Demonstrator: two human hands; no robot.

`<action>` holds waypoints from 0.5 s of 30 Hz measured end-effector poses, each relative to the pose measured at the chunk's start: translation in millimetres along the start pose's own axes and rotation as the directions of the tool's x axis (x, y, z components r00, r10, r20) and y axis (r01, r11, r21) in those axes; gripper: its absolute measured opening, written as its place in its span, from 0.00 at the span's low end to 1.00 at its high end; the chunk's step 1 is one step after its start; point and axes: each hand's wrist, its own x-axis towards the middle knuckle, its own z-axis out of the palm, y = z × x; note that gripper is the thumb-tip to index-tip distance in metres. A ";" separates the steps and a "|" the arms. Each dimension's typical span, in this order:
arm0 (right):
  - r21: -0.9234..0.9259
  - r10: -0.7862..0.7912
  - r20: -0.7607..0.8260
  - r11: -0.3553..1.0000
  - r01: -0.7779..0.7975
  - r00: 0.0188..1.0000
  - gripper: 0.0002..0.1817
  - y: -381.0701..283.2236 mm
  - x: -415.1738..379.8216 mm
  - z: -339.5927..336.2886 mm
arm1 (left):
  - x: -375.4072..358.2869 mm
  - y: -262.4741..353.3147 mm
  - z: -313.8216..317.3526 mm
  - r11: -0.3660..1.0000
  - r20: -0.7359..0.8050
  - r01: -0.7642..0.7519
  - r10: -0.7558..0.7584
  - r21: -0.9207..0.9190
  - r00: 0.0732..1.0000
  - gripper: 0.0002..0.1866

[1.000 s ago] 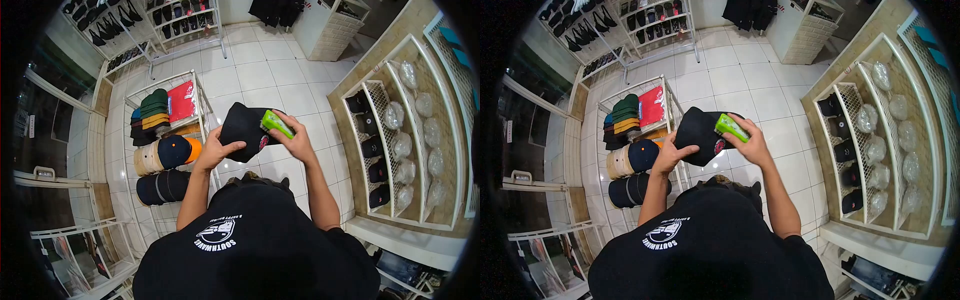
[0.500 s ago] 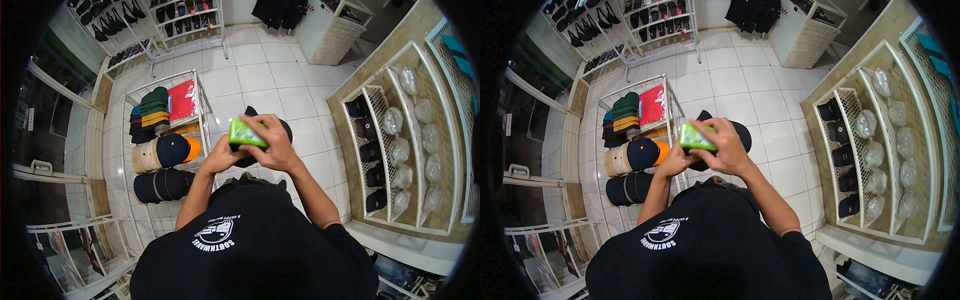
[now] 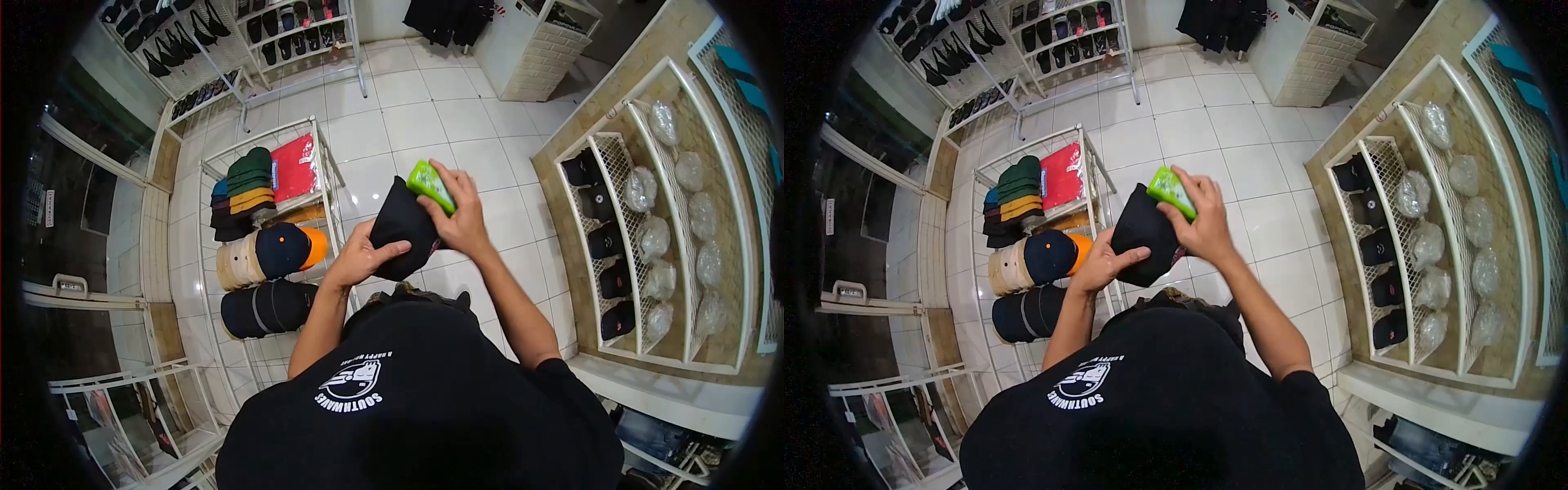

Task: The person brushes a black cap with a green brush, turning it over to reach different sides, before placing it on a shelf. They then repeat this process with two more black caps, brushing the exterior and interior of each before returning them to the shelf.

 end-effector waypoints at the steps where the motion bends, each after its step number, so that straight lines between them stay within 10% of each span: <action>1: 0.042 -0.030 -0.033 0.999 0.031 0.999 0.35 -4.9 -10.2 1.8 | 0.0 -4.1 0.0 0.999 -0.088 0.017 -0.019 -0.028 0.996 0.18; 5: 0.013 -0.211 0.016 0.977 0.211 0.977 0.36 -24.9 -49.2 4.1 | 5.4 -15.2 -10.9 0.975 -0.131 -0.075 0.048 -0.211 0.990 0.19; 9: -0.081 0.066 -0.141 0.994 -0.078 0.988 0.38 -6.4 -42.5 11.4 | 6.9 -18.2 -8.0 0.972 -0.137 -0.049 0.018 -0.229 0.990 0.19; 13: -0.066 -0.208 0.053 0.975 0.211 0.977 0.39 -20.0 -54.6 -2.1 | 9.0 -13.8 -11.3 0.931 -0.212 -0.091 0.015 -0.353 0.977 0.20; 15: -0.177 0.057 -0.090 0.981 -0.073 0.994 0.39 -8.6 -46.3 1.3 | 9.0 -12.0 -12.4 0.934 -0.143 -0.039 -0.013 -0.354 0.990 0.20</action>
